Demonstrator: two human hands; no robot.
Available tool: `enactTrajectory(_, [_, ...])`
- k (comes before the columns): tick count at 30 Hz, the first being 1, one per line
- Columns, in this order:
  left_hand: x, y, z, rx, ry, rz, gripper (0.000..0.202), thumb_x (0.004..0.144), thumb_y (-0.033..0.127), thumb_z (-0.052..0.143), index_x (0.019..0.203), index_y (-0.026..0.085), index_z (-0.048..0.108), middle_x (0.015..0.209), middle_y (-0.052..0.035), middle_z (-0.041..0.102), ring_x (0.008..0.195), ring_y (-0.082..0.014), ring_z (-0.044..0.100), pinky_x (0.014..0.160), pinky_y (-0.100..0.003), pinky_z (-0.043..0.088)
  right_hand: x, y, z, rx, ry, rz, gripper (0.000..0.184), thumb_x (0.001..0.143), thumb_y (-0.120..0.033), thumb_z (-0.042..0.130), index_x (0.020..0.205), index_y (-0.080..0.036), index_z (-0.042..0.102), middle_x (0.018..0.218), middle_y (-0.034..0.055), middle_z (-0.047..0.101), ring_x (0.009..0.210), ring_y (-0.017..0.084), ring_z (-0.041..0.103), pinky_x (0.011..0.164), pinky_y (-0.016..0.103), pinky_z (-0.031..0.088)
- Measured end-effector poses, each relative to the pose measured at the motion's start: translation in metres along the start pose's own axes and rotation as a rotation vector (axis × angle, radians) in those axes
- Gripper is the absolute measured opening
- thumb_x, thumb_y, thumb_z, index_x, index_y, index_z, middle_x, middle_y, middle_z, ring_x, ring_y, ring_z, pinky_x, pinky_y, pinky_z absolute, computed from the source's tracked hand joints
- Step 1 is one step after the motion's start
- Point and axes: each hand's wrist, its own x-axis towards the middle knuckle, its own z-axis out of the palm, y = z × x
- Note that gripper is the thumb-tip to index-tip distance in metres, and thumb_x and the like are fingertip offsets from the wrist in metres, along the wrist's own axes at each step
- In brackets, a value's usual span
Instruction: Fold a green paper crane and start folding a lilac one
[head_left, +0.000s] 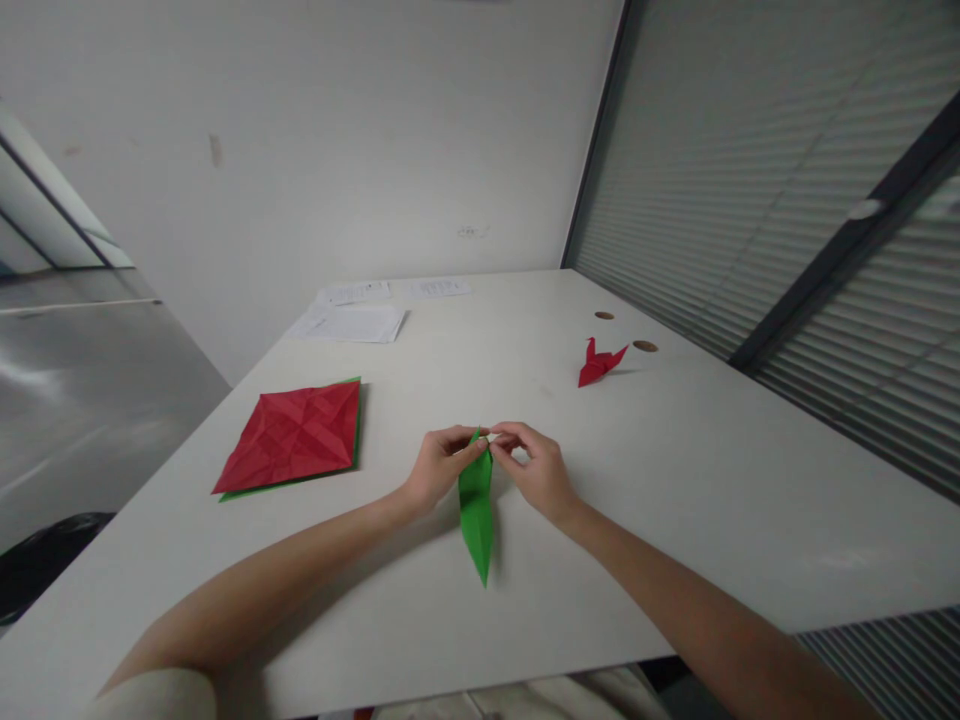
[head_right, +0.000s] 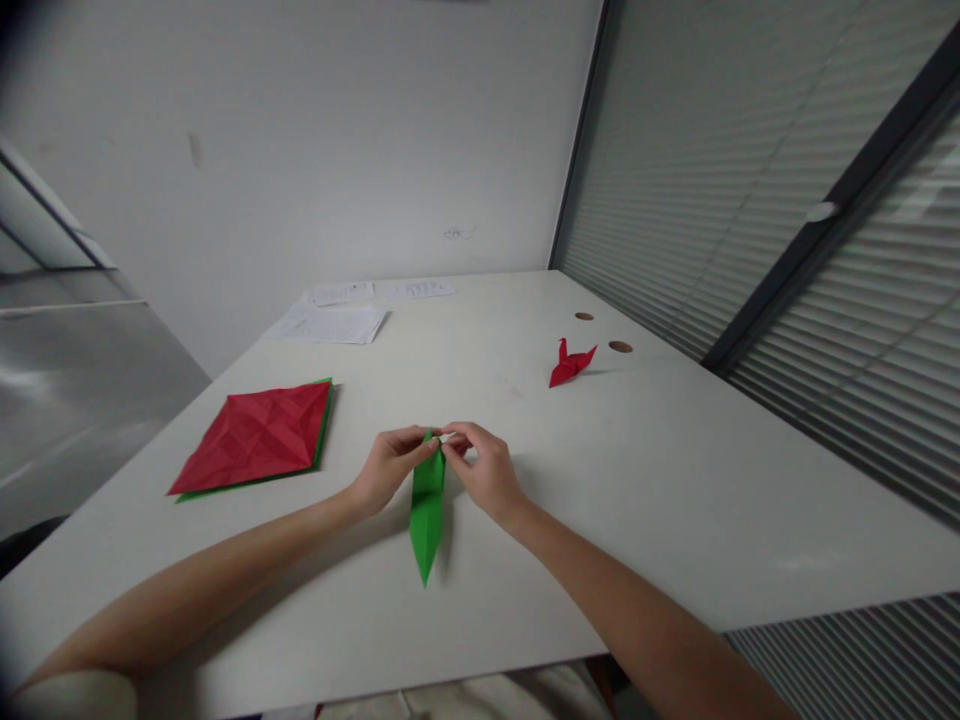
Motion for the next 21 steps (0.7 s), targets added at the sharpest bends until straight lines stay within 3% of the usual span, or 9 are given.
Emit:
enactTrajectory(7, [0.0002,-0.0019,-0.0008,-0.018,-0.006,-0.003,0.028,0.069,0.039,0.077,0.082,0.014,0.076,0.087,-0.0081,0.073,0.080,-0.0188,0.063,0.077,-0.031,0.048,0.0030,-0.0046,-0.0034,-0.068,-0.060,-0.089,0.011,0.084,-0.016,0.056,0.092,-0.019,0.063,0.083,0.0036,0.067,0.069,0.014,0.063,0.067,0.026,0.053])
enactTrajectory(12, [0.0016,-0.0029,0.0004,0.027,0.020,-0.013,0.031,0.069,0.043,0.076,0.080,0.014,0.074,0.080,-0.0072,0.072,0.072,-0.0172,0.062,0.071,-0.030,0.048,0.0042,-0.0072,-0.0054,-0.076,-0.101,-0.088,0.015,0.083,-0.015,0.055,0.095,-0.019,0.063,0.085,0.0042,0.068,0.070,0.014,0.064,0.068,0.026,0.053])
enactTrajectory(18, [0.0012,-0.0004,0.0001,0.073,-0.038,0.043,0.030,0.068,0.037,0.077,0.086,0.014,0.072,0.086,-0.0071,0.071,0.078,-0.0172,0.062,0.074,-0.029,0.047,0.0073,-0.0004,-0.0072,0.063,-0.102,0.048,0.017,0.081,-0.020,0.059,0.097,-0.020,0.063,0.080,0.0029,0.069,0.072,0.015,0.065,0.070,0.028,0.053])
enactTrajectory(21, [0.0012,-0.0004,-0.0018,0.127,-0.020,0.037,0.029,0.068,0.035,0.076,0.086,0.013,0.073,0.081,-0.0059,0.069,0.073,-0.0159,0.060,0.068,-0.028,0.045,0.0078,0.0027,-0.0068,0.127,-0.085,0.129,0.017,0.080,-0.024,0.061,0.096,-0.019,0.063,0.076,0.0022,0.068,0.071,0.015,0.065,0.070,0.028,0.053])
